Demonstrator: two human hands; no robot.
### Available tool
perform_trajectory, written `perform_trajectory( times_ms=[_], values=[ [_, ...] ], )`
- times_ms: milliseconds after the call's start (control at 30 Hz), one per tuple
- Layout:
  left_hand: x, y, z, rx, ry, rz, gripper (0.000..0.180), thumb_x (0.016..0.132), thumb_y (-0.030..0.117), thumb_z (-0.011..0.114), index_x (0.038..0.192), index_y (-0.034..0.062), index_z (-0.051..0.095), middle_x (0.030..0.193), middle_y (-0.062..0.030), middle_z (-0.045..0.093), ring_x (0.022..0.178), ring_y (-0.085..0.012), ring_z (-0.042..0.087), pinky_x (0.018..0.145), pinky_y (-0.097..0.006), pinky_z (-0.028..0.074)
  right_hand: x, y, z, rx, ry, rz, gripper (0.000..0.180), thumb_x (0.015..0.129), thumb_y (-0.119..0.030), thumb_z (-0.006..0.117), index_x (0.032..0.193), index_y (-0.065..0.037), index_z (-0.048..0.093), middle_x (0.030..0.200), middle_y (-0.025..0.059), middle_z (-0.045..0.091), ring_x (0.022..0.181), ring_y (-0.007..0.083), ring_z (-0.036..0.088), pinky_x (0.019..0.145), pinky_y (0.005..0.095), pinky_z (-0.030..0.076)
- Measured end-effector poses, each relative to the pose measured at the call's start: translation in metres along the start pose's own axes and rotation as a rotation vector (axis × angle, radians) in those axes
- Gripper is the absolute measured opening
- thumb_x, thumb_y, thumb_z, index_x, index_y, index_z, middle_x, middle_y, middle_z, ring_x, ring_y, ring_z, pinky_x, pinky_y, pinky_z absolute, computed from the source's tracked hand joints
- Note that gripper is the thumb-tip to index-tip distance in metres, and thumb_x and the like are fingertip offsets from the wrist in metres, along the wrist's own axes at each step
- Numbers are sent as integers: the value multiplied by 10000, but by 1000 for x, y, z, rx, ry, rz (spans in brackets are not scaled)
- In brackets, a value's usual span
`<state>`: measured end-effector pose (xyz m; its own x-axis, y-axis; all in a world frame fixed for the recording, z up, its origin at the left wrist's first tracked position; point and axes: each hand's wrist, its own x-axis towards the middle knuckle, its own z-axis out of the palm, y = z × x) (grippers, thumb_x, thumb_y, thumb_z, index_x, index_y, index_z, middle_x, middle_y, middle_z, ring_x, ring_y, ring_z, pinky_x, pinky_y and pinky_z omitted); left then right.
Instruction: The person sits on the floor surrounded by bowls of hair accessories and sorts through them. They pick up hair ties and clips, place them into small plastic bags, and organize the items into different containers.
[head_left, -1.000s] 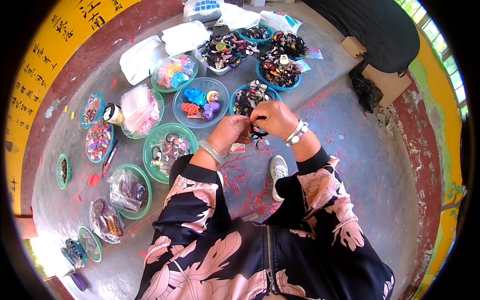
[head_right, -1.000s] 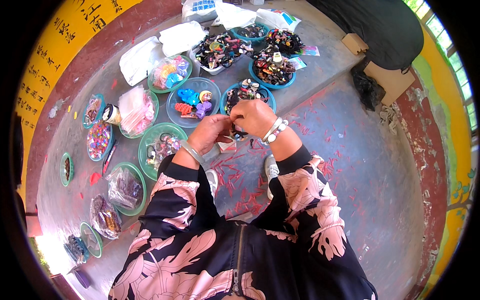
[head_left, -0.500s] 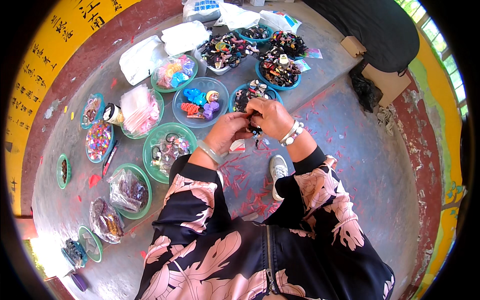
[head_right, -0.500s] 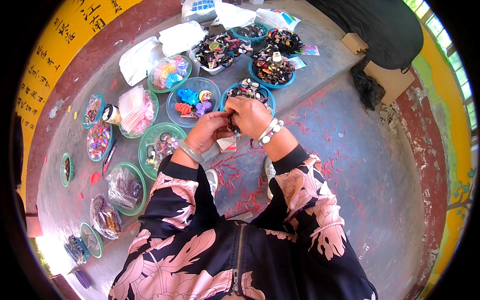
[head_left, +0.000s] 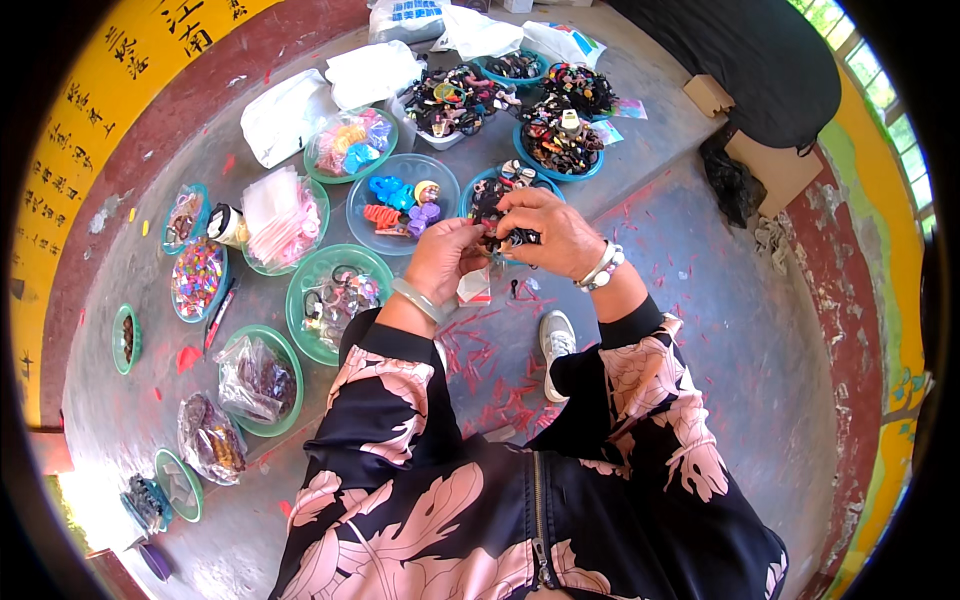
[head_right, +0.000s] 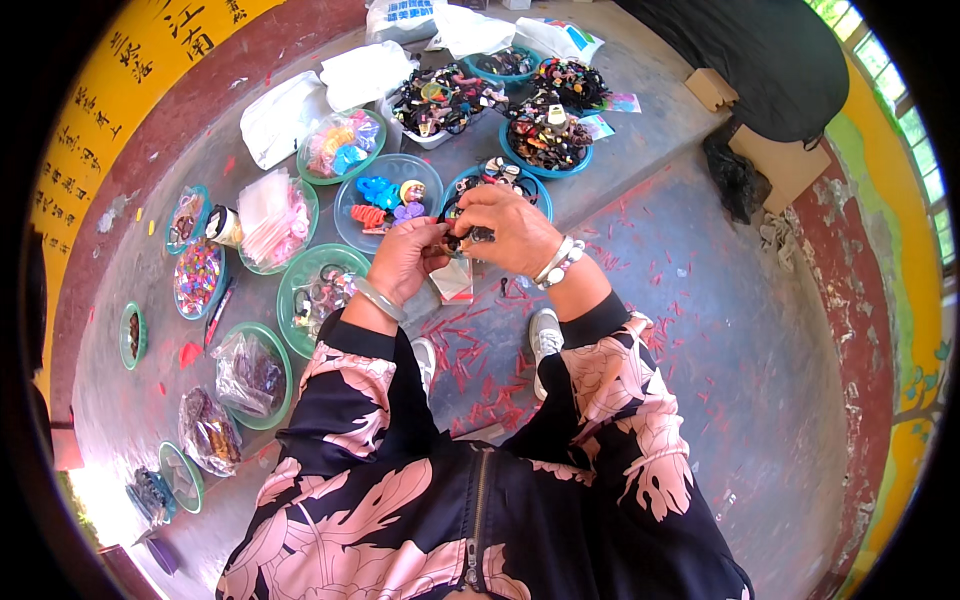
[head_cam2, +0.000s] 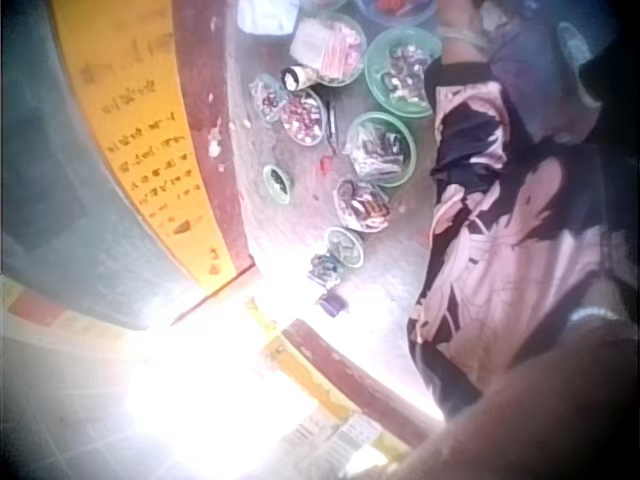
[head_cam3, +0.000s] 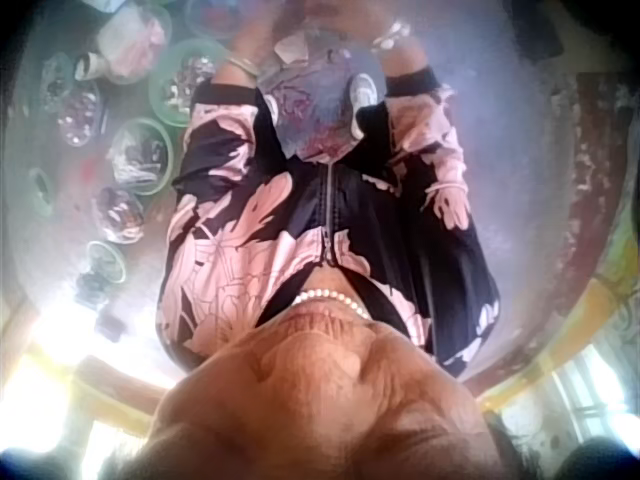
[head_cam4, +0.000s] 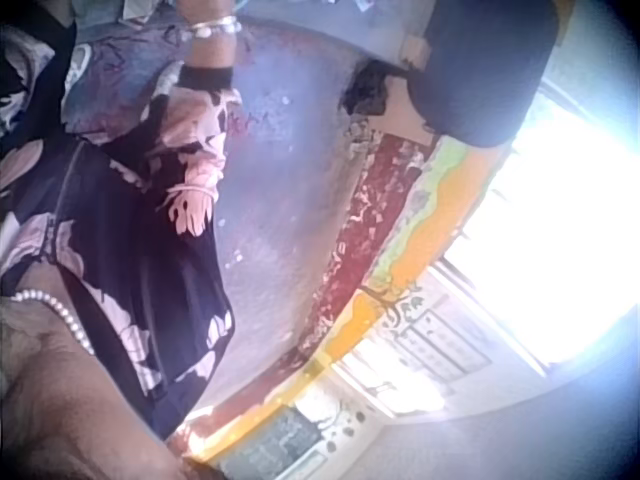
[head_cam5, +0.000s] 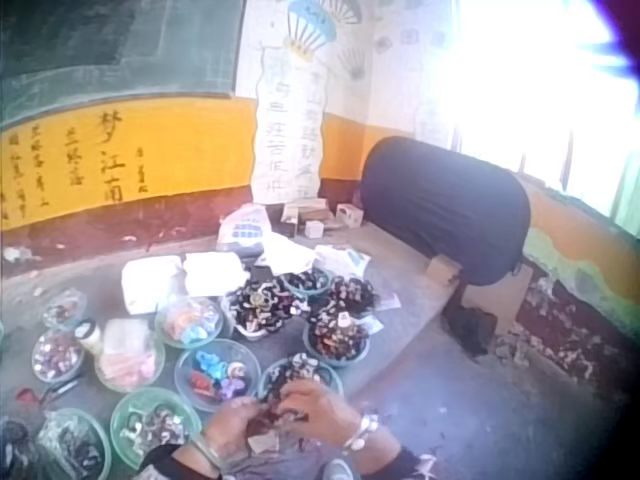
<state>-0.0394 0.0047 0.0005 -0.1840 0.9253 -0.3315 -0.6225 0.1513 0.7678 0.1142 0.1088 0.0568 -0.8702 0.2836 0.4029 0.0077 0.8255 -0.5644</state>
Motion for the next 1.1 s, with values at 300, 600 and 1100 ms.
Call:
perform_trajectory(
  times_ms=[300, 600, 1100],
  values=[
    [-3, 0, 6, 181, -25, 64, 144, 836, 140, 549, 934, 43, 588, 778, -7, 599, 646, -76, 567, 533, -201, 492, -1, 25, 11, 300, -45, 345, 99, 662, -86, 669, 731, -20, 645, 768, 76, 621, 792, 198, 591, 718, 291, 458],
    [-3, -7, 10, 319, -96, 155, 174, 834, 135, 544, 978, 42, 577, 824, 6, 572, 672, -59, 540, 558, -216, 508, -5, 35, 21, 718, 109, 709, 136, 695, -84, 672, 780, 22, 660, 747, 81, 658, 681, 117, 609, 627, 229, 473],
    [-3, -3, 13, 174, -69, 73, 162, 856, 127, 519, 985, 38, 563, 810, -9, 599, 658, -55, 572, 537, -176, 488, -3, 25, 24, 240, -13, 606, 176, 612, -233, 688, 724, -97, 694, 695, 72, 641, 650, 222, 608, 599, 300, 459]
  ],
)
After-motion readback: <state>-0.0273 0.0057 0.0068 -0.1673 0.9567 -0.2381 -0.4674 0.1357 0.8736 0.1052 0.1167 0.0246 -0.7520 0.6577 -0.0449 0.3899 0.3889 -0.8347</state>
